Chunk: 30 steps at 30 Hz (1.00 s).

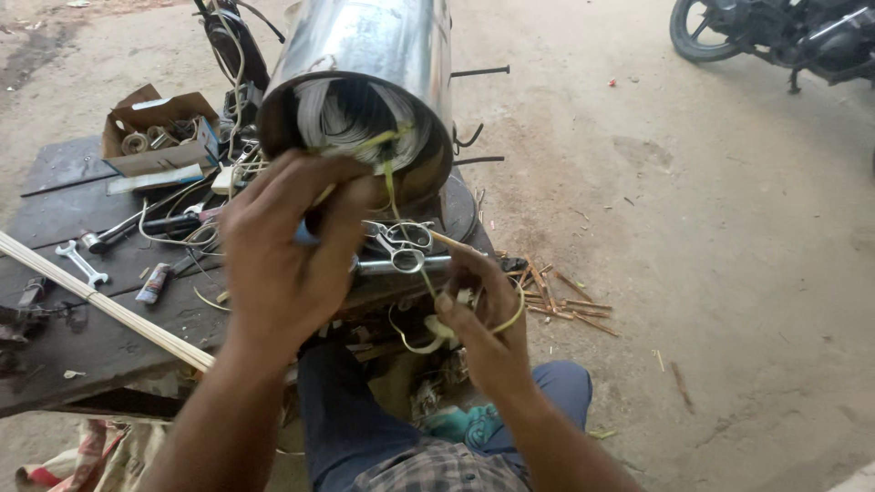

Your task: The person sits on the ground in front of a metal drum holding a coil of wire and ties the coil with a thin yellow strip, threading and tightening the strip around the wire bundle by hand. They use scissors to trim the strip and continue securing ties around the coil inside the drum.

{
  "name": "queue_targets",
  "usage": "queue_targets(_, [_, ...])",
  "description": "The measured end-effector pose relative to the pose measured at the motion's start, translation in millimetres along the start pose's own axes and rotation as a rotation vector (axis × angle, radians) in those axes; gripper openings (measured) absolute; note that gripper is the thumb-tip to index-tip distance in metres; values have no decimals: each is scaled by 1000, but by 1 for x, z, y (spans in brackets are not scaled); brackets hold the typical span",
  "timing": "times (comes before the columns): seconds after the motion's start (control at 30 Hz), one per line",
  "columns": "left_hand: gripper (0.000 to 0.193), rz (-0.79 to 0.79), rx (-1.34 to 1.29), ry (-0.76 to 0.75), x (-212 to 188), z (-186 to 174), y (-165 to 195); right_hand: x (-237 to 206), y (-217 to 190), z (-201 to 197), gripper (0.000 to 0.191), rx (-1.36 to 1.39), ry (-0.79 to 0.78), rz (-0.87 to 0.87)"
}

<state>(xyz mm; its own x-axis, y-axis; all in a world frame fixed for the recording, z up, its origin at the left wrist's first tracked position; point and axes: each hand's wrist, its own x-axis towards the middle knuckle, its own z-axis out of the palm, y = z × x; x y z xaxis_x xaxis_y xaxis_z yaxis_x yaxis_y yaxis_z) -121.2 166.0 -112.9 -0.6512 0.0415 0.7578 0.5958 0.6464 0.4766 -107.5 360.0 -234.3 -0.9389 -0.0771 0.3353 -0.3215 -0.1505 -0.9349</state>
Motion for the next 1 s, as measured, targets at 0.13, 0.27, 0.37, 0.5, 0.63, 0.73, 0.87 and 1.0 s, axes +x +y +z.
queue_targets(0.13, [24, -49, -295, -34, -45, -29, -6, 16, -9, -3, 50, -35, -213, 149])
queue_targets(0.27, [19, -143, -469, -204, -83, -23, -17, 17, -23, 0, 42, -61, -418, 0])
queue_targets(0.37, [18, -233, -839, -208, -98, -10, -20, 26, -30, 10, 39, -199, -449, -353])
queue_targets(0.5, [17, -325, -1082, -134, -100, -8, -22, 41, -21, 33, 27, -687, -357, -714])
queue_targets(0.63, [15, -203, -1017, -2, -77, -12, -39, 36, 8, 53, 10, -538, -107, -633])
queue_targets(0.73, [18, -283, -714, 78, -57, -8, -54, 21, 24, 53, 39, -10, -18, -18])
queue_targets(0.87, [16, -184, -370, -189, -40, 6, -62, 26, 34, 47, 30, 12, -39, 66])
queue_targets(1.0, [19, -155, -504, -220, -27, 14, -65, 42, 32, 42, 24, 555, -134, 445])
